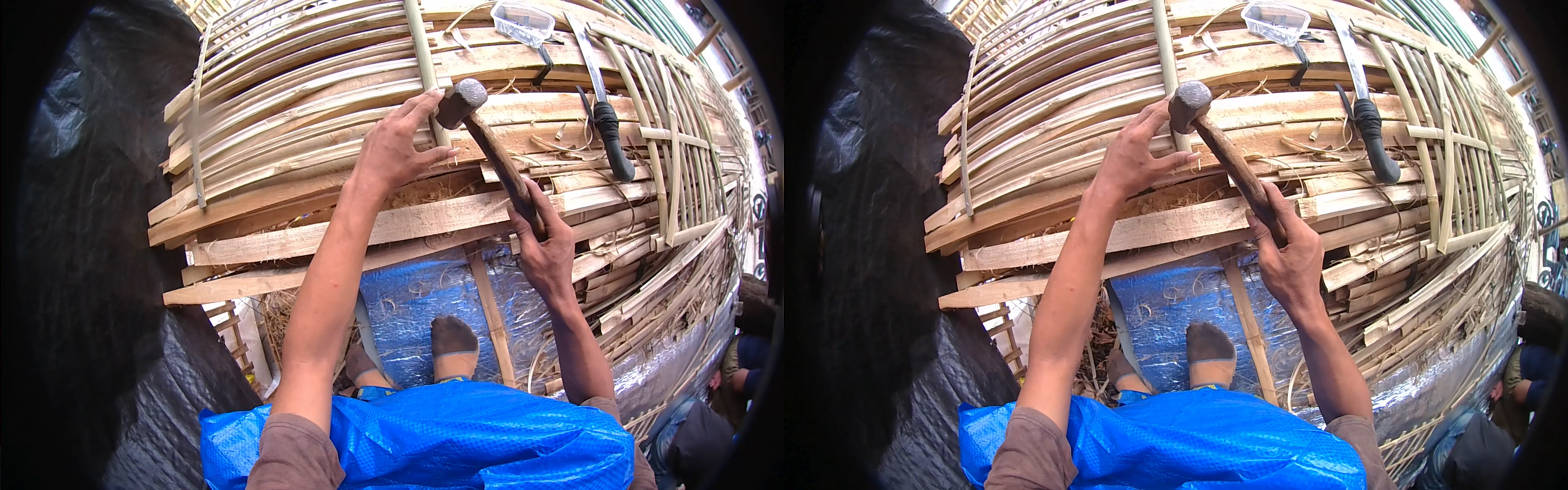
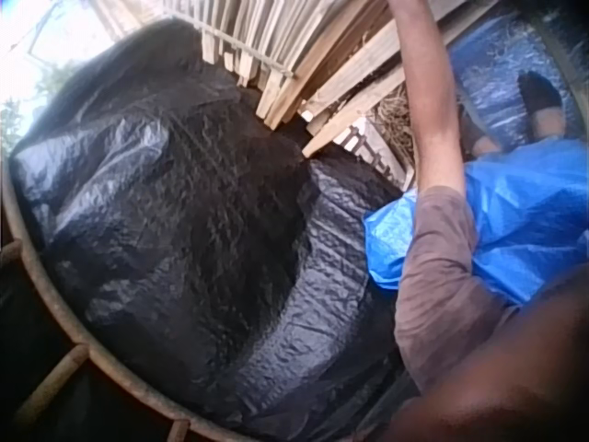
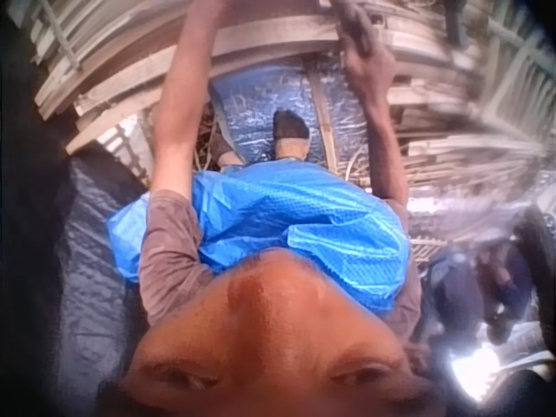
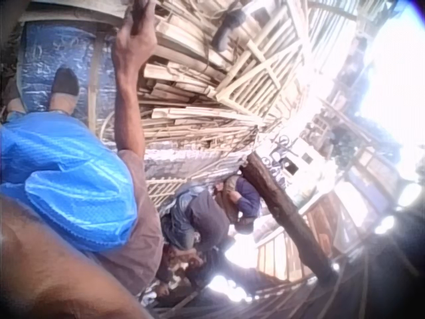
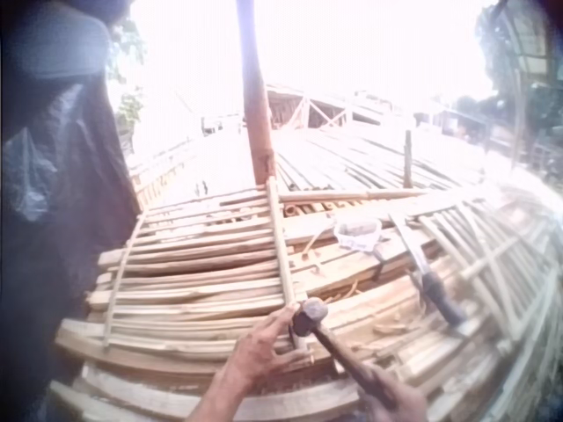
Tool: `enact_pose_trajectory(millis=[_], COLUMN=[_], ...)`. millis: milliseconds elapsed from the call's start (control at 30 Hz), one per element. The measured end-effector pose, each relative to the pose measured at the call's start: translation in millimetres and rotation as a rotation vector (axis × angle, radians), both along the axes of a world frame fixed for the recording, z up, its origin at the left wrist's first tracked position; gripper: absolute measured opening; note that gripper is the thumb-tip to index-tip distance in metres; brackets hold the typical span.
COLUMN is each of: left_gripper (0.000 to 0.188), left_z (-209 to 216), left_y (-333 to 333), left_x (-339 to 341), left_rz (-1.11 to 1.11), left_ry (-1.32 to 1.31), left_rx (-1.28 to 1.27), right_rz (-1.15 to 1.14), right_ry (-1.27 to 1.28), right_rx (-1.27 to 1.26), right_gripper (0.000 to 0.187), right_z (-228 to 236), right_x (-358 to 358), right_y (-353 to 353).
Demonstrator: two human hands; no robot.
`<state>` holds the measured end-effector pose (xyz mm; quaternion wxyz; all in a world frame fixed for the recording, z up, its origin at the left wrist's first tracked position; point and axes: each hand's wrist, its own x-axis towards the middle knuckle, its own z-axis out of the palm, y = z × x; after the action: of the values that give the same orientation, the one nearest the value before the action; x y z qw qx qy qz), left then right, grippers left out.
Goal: The person assembles a bamboo structure by hammering a bamboo slat onto a frame and then positioning another lattice-like bamboo piece onto the structure.
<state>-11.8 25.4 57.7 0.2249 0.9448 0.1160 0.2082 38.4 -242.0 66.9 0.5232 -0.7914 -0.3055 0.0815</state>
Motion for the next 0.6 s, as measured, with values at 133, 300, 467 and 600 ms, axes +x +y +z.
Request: enact_pose_trajectory(millis=[133,300,467,600], left_gripper=[0.091,0.092,0.093,0.096], left_z=[-1.3,-0.2,2.2,6.5], left_y=[0.5,-0.8,-6.4,-5.8], left_x=[-0.3,-0.6,0.8,-1.9], left_rz=[-0.011,0.009,0.028,0.062], left_ry=[-0.029,0.000,-0.030,0.074], left_rx=[-0.026,-0.055,-0.043,-0.133], right_rz=[0.002,-0.019,-0.027,-0.030], right_ry=[-0.004,-0.026,-0.086,-0.027], right_rx=[-0.030,-0.014,-0.072,0.019], right_gripper=[0.045,0.045,0.046,0.046], right_z=[0.2,2.4,0.4,7.2], right_x=[-1.0,-0.9,1.2,4.4], right_y=[0.3,2.7,0.8,5.3])
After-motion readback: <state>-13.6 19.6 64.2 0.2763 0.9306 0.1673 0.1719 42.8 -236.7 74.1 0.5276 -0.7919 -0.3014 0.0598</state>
